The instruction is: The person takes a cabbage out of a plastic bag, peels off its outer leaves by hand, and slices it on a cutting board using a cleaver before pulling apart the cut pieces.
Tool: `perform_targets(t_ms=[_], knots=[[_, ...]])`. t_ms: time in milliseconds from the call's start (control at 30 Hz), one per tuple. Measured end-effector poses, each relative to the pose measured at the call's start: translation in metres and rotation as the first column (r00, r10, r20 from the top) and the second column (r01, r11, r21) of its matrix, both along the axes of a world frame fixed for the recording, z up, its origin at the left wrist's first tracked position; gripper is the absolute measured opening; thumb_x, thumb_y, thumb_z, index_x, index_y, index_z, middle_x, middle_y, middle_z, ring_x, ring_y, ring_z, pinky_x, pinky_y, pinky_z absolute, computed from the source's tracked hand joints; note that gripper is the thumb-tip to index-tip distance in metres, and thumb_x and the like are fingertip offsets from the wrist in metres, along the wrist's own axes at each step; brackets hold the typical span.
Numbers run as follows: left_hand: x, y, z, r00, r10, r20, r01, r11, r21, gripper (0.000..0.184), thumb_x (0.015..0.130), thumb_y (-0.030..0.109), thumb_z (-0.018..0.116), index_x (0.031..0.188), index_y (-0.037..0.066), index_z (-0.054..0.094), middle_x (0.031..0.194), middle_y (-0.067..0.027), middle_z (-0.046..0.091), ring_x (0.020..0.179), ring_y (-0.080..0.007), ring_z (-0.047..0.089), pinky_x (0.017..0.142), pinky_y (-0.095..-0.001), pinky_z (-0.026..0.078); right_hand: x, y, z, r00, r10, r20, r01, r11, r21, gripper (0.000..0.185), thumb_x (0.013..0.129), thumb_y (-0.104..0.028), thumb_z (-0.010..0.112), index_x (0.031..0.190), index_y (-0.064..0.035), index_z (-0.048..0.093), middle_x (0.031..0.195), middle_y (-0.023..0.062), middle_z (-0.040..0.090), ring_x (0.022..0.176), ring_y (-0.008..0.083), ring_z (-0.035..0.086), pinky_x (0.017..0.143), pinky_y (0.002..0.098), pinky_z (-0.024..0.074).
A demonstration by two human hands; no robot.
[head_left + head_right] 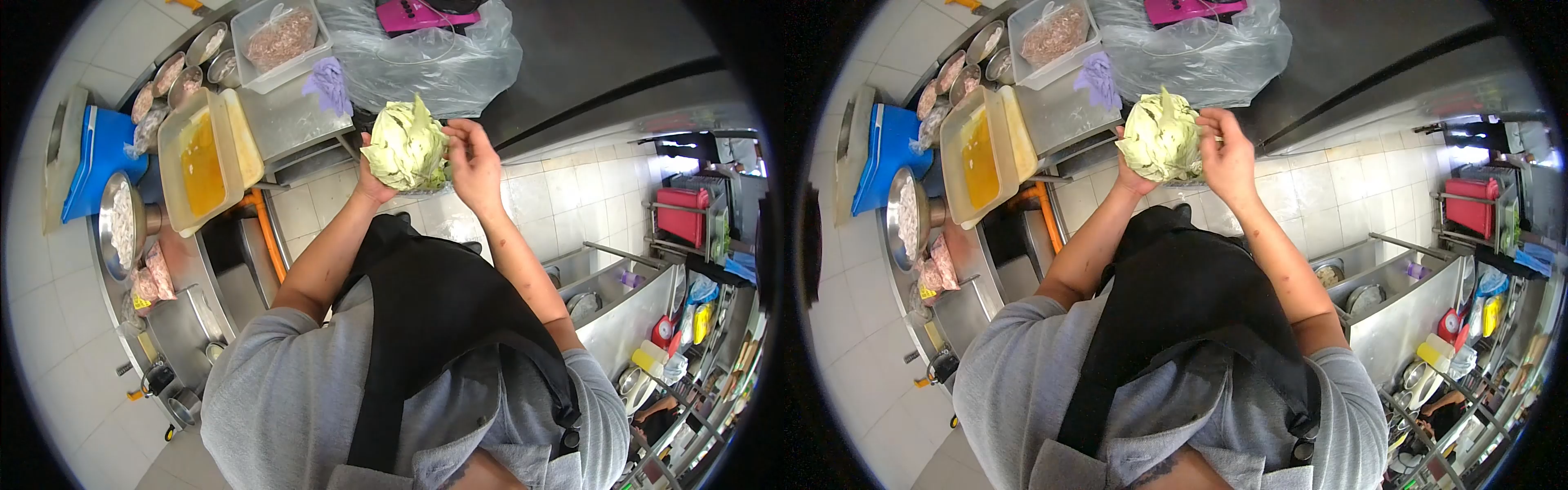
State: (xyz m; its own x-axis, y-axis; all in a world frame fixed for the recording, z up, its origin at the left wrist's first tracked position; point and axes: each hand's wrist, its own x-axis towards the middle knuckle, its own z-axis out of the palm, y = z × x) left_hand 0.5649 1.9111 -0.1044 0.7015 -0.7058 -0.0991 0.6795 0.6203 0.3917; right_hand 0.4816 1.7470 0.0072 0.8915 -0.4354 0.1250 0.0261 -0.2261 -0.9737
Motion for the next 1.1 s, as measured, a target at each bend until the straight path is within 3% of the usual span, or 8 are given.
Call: perform_targets(t_ms=[33,67,100,167,333,467,733,1100], knots=[[0.0,0.0,0.001,0.999,0.007,0.044,-0.008,0.999,0.032,0.099,0.092,0.085,0.043,0.162,0.016,0.035,0.162,-0.0125,0.044,0.145,-0.0331,0.047,0.12,-0.0536,0.038,-0.001,0.003,0.004,0.999,0.048,0.001,-0.047,0.979,-0.196,0.027,0.105,-0.01,0.061,0.13,-0.0022,0.062,0.12,0.0115,0.07,0.1,0.0174,0.07,0.081,0.0301,0.0594],[0.0,-0.001,0.002,0.999,0.002,0.045,-0.004,0.999,0.033,0.099,0.092,0.085,0.043,0.162,0.016,0.035,0.162,-0.0125,0.044,0.145,-0.0331,0.047,0.12,-0.0536,0.038,0.0,0.006,0.005,0.995,0.097,-0.013,-0.098,0.974,-0.202,0.045,0.097,-0.016,0.074,0.139,-0.0062,0.061,0.13,0.0132,0.067,0.112,0.025,0.067,0.091,0.0367,0.0571],[-0.001,-0.002,0.004,0.997,0.013,0.08,-0.018,0.998,0.058,0.099,0.093,0.084,0.042,0.162,0.014,0.035,0.161,-0.0129,0.045,0.145,-0.0324,0.047,0.12,-0.0517,0.039,0.001,0.009,0.006,0.996,0.093,-0.011,-0.094,0.975,-0.201,0.045,0.097,-0.016,0.074,0.139,-0.0062,0.061,0.13,0.0132,0.067,0.112,0.025,0.067,0.091,0.0367,0.0571],[-0.003,-0.003,0.005,0.993,0.02,0.113,-0.029,0.996,0.085,0.099,0.094,0.084,0.041,0.161,0.012,0.035,0.159,-0.0133,0.046,0.144,-0.0318,0.048,0.119,-0.0499,0.04,0.001,0.017,0.01,0.994,0.087,0.068,-0.027,0.789,-0.614,0.054,0.09,-0.023,0.081,0.138,-0.0067,0.063,0.132,0.0148,0.066,0.117,0.0313,0.064,0.097,0.0416,0.0535],[-0.006,-0.01,0.002,0.987,0.103,0.123,-0.115,0.989,0.092,0.093,0.098,0.079,0.038,0.156,0.007,0.042,0.152,-0.0129,0.054,0.138,-0.0297,0.055,0.116,-0.0473,0.044,0.008,0.019,-0.012,0.996,-0.021,0.083,0.065,0.821,-0.567,0.051,0.083,-0.032,0.087,0.126,-0.0086,0.074,0.13,0.0137,0.067,0.116,0.0328,0.064,0.098,0.0422,0.0523],[-0.007,-0.009,0.001,0.981,0.105,0.161,-0.13,0.979,0.154,0.096,0.096,0.083,0.034,0.162,0.012,0.034,0.16,-0.0115,0.045,0.146,-0.0299,0.046,0.121,-0.0475,0.037,0.009,0.02,-0.006,0.989,0.023,0.144,0.067,0.804,-0.591,0.043,0.082,-0.022,0.084,0.122,-0.0109,0.077,0.123,0.0118,0.07,0.109,0.0314,0.067,0.095,0.0411,0.0548],[-0.005,-0.009,-0.012,0.976,0.138,0.166,-0.16,0.979,0.125,0.095,0.096,0.082,0.037,0.161,0.013,0.036,0.159,-0.0109,0.046,0.145,-0.0289,0.047,0.12,-0.0467,0.038,0.012,0.026,0.013,0.98,0.063,0.19,0.091,0.704,-0.704,0.031,0.078,-0.01,0.078,0.109,-0.0077,0.077,0.114,0.0092,0.071,0.1,0.0292,0.067,0.085,0.0406,0.0579],[-0.009,-0.01,-0.011,0.985,0.068,0.158,-0.077,0.996,0.053,0.097,0.095,0.082,0.042,0.161,0.011,0.035,0.159,-0.0112,0.045,0.144,-0.0297,0.048,0.12,-0.0474,0.04,0.023,0.006,0.035,0.962,0.265,-0.071,-0.258,0.787,-0.561,0.022,0.074,-0.006,0.074,0.094,-0.0037,0.064,0.102,0.0132,0.06,0.093,0.0339,0.064,0.082,0.0422,0.0538]])
